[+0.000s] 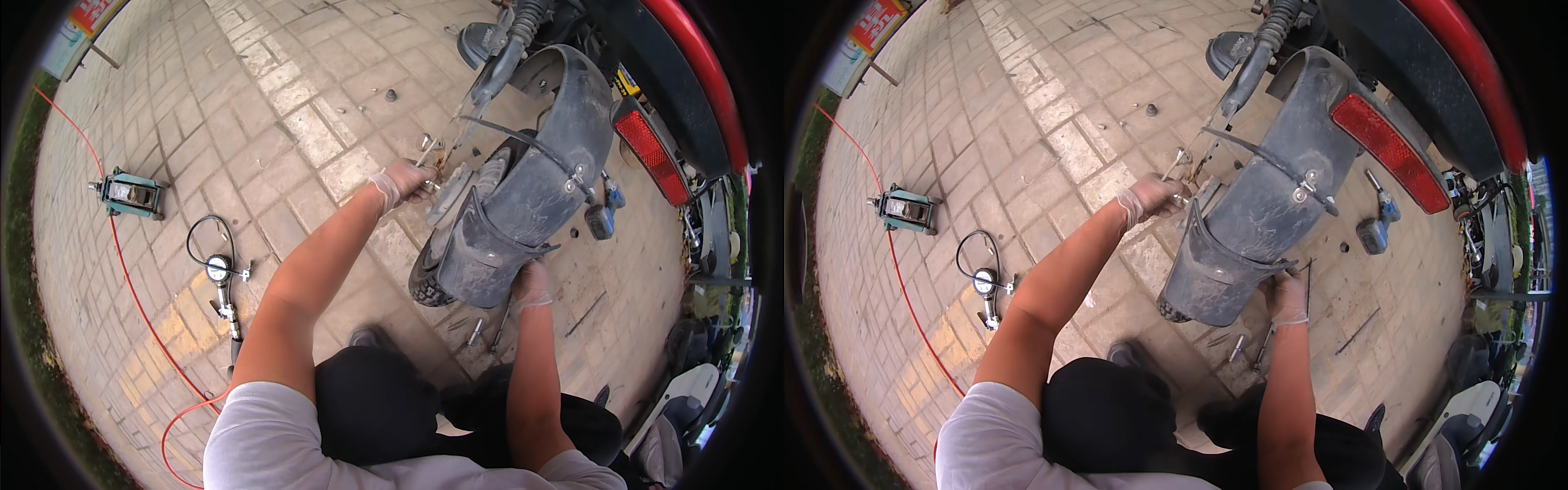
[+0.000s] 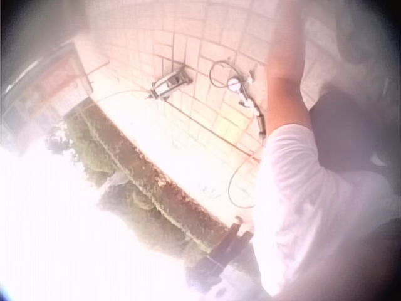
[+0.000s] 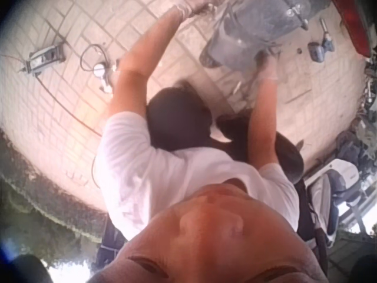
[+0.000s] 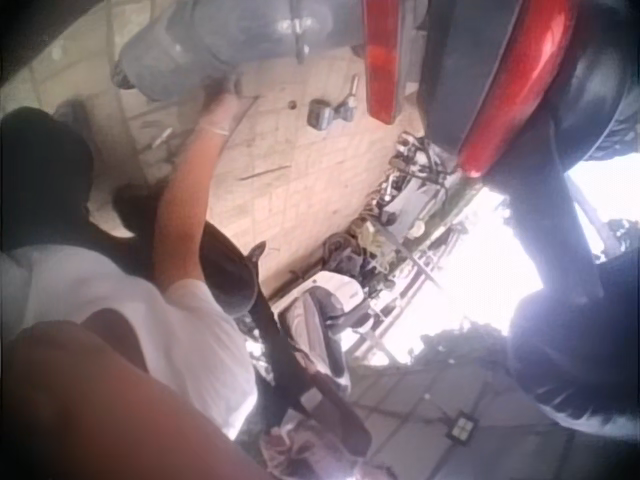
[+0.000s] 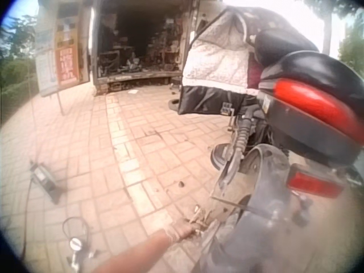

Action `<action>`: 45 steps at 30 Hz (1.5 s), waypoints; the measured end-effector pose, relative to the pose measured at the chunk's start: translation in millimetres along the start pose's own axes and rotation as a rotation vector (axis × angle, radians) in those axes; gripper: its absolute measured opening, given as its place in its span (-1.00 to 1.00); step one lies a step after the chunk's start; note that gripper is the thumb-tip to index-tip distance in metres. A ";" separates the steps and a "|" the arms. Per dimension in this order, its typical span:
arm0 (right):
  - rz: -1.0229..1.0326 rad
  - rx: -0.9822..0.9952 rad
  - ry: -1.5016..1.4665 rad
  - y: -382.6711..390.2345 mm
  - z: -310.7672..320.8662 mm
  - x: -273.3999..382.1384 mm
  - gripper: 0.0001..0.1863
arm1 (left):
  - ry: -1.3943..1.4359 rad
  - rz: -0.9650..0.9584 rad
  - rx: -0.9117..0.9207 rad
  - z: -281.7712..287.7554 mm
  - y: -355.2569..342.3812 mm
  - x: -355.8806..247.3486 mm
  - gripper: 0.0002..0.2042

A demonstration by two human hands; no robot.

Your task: The person works on the rear wheel of a motorcycle, adjusting the brake assembly and tightening bolts. They use a tire pressure gauge to check the tire, then use a cordless impact wrench to secure the axle nut and other fasteners.

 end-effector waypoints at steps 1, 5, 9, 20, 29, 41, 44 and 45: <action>0.037 0.085 -0.006 -0.1 -0.1 1.1 -0.75 | 0.014 -0.017 -0.007 -1.2 0.6 -0.1 -0.75; -0.032 0.024 -0.050 -5.0 8.7 1.0 -0.70 | 0.056 -0.019 0.138 -9.5 11.0 5.7 -0.50; -0.080 0.069 -0.113 -9.9 21.4 -2.6 -0.61 | 0.009 -0.036 0.255 -19.4 23.1 21.8 -0.19; -0.130 0.074 -0.120 -0.5 9.1 9.4 -0.52 | -0.181 -0.183 0.098 -22.6 30.2 30.8 -0.25; -0.174 0.085 -0.090 0.8 8.6 -1.9 -0.58 | -0.004 0.036 0.008 -15.2 6.5 7.5 -0.58; -0.214 -0.071 0.115 -1.6 -30.7 7.3 -0.70 | -0.409 -0.048 -0.068 9.3 -3.7 4.9 -0.25; -0.196 -0.048 0.145 2.4 -34.7 8.2 -0.74 | -0.637 -0.247 -0.176 13.9 14.6 -7.1 -0.29; -0.196 -0.051 0.143 2.5 -35.3 8.4 -0.75 | -0.348 -0.209 -0.199 19.3 19.4 -14.8 -0.32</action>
Point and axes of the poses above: each hand's wrist, its own y-axis away from the middle knuckle, its own z-axis out of the back of the hand, x = y × z, the point moved 1 cm from there along -y, towards the middle knuckle, and after that the axes turned 9 degrees about x, right-handed, at the moved point
